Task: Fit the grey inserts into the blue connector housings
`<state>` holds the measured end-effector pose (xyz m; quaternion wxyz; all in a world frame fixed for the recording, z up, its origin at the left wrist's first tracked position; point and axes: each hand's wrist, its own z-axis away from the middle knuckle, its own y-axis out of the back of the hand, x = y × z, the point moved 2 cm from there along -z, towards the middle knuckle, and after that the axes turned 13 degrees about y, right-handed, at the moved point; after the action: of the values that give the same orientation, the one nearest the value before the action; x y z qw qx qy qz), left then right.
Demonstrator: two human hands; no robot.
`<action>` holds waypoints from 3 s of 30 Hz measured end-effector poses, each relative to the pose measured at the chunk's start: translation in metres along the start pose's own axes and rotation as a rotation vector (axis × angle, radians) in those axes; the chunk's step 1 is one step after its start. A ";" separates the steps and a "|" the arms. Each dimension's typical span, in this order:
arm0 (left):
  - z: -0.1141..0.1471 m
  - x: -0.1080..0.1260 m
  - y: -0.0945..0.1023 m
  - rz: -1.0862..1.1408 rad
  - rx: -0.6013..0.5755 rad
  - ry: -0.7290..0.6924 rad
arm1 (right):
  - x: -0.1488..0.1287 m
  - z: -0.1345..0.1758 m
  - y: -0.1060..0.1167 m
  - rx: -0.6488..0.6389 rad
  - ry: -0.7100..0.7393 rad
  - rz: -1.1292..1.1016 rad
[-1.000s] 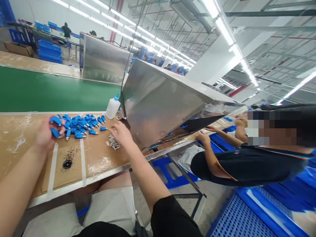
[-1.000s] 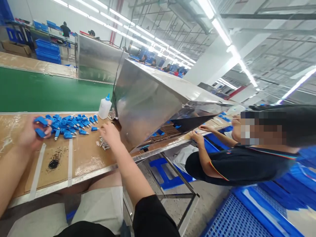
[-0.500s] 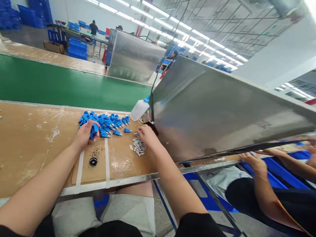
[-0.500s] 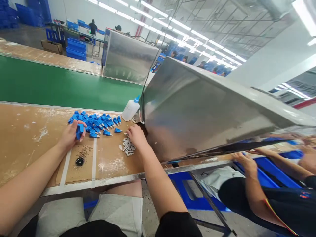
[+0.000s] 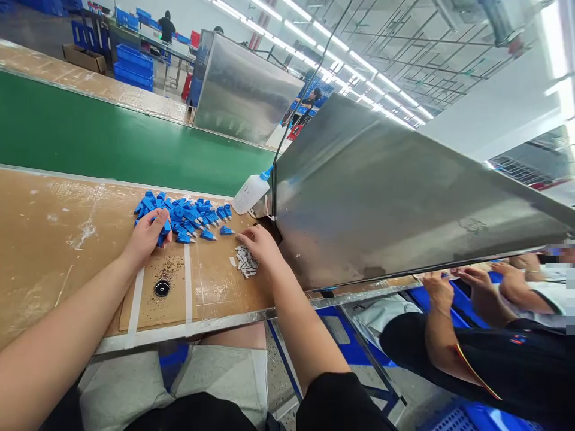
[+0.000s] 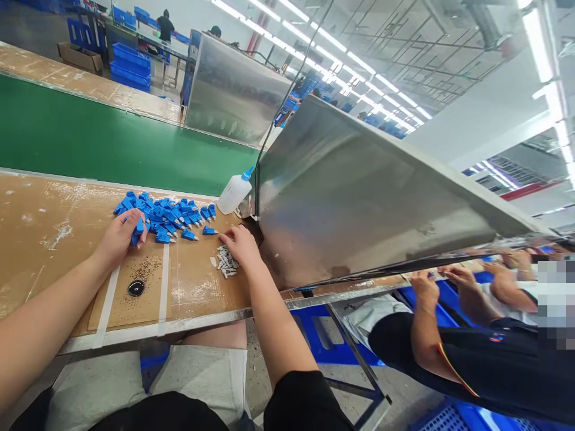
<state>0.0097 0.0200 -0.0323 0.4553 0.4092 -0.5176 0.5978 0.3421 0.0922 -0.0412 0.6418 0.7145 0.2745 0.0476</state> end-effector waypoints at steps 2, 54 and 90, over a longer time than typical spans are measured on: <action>0.000 0.000 0.000 -0.003 0.004 -0.002 | -0.001 -0.006 0.000 -0.052 0.020 0.032; 0.008 -0.014 0.001 -0.756 0.187 0.046 | -0.150 0.019 -0.056 0.315 0.206 -1.227; 0.009 0.001 -0.011 -1.236 0.287 0.050 | -0.163 0.009 -0.063 0.076 0.468 -0.134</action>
<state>0.0205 0.0117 -0.0277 0.6689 0.6753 -0.0898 0.2975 0.1875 0.0117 -0.0559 0.5350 0.6877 0.4643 0.1587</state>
